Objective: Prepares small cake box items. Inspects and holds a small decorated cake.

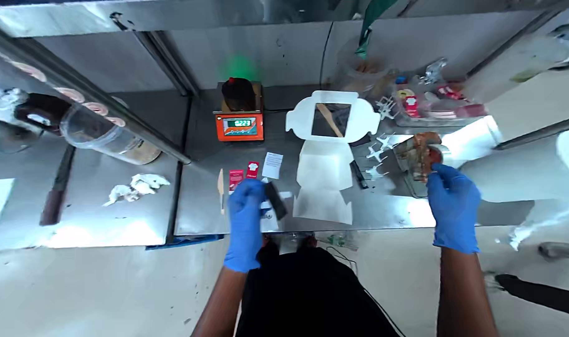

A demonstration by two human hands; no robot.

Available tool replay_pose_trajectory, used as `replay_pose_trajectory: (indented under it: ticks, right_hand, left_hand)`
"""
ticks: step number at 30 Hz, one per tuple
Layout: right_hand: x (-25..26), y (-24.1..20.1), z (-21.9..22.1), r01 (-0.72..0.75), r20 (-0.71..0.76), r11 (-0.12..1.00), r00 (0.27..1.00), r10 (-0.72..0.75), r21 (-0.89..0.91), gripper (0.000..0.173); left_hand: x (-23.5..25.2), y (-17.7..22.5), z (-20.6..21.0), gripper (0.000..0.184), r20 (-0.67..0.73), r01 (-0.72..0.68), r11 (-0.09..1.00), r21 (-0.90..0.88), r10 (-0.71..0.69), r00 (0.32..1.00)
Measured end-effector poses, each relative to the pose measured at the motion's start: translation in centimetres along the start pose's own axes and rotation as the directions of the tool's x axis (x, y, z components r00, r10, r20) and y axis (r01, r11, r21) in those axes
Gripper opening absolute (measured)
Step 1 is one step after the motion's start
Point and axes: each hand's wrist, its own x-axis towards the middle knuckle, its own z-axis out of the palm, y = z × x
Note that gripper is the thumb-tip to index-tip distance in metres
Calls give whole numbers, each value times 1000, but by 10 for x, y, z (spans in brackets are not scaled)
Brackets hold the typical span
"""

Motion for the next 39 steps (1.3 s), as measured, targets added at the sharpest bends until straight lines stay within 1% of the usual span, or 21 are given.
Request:
replay_pose_trajectory:
  ticks: [2,4,7,10,12,14,15,16,17,18,20,21,22,23,24,25,27,29,32,35,39]
  right_hand:
    - [-19,-54,10,23,184,937,979,-92,348,35]
    - [-46,-101,23,-51,441,832,865,-239,552,41]
    - [-70,-131,48,-280,669,725,670,-321,629,48]
    - [-74,-124,65,-571,774,553,581,-250,607,45]
    - [-78,-117,70,-673,799,445,564,-209,591,26]
    - [-83,-105,74,-629,747,430,635,-195,647,19]
    - [-84,-98,75,-543,684,469,700,-205,696,18]
    - [-85,-91,75,-422,594,527,776,-211,738,19]
    - [-84,-84,74,-274,483,603,849,-215,749,25]
    - [-83,-77,73,-124,375,696,900,-221,707,32]
    - [-81,-68,72,91,242,803,928,-283,590,33]
    - [-83,-67,73,153,228,790,910,-347,593,25]
    - [-88,-71,75,167,263,758,872,-412,631,20]
    - [-95,-76,79,149,315,714,823,-473,684,18]
    - [-102,-82,87,121,350,665,773,-528,737,17]
    - [-110,-86,99,87,360,612,740,-568,786,16]
    - [-121,-95,118,60,359,576,729,-583,815,15]
    - [-127,-102,129,196,297,593,719,-629,781,16]
    - [-135,-110,148,535,129,463,546,-828,707,18]
    - [-140,-120,167,676,47,321,391,-919,663,17]
    - [-141,-142,191,747,-29,291,383,-923,597,18]
  left_hand:
    - [3,2,10,19,155,-26,996,81,13,988]
    - [6,1,21,17,304,-123,985,119,82,949]
    - [11,-2,37,9,436,-379,910,165,278,856]
    - [11,-6,42,8,623,-670,689,275,403,670]
    - [5,-8,45,12,746,-813,500,298,410,525]
    - [0,-9,49,16,813,-915,287,284,433,388]
    - [-3,-8,47,18,826,-937,189,294,443,348]
    - [-5,-5,43,21,816,-936,132,326,460,349]
    - [-8,-2,37,27,778,-917,127,379,493,389]
    - [-12,-1,30,31,695,-881,181,437,554,459]
    - [-20,-6,17,33,414,-745,391,541,646,641]
    - [-24,-10,13,34,273,-634,546,548,599,753]
    - [-28,-15,11,40,178,-482,720,500,459,870]
    - [-34,-20,8,51,177,-271,871,410,216,960]
    - [-40,-26,5,60,257,-38,958,283,-38,966]
    - [-47,-35,4,58,346,163,976,144,-204,916]
    - [-63,-57,6,33,418,371,917,-146,-283,863]
    - [-78,-66,10,23,265,356,886,-297,-281,922]
    - [-98,-67,7,23,-63,238,902,-361,-279,958]
    - [-102,-62,-9,17,-193,146,962,-231,-192,962]
    - [-85,-48,-27,12,-205,98,994,47,-86,975]
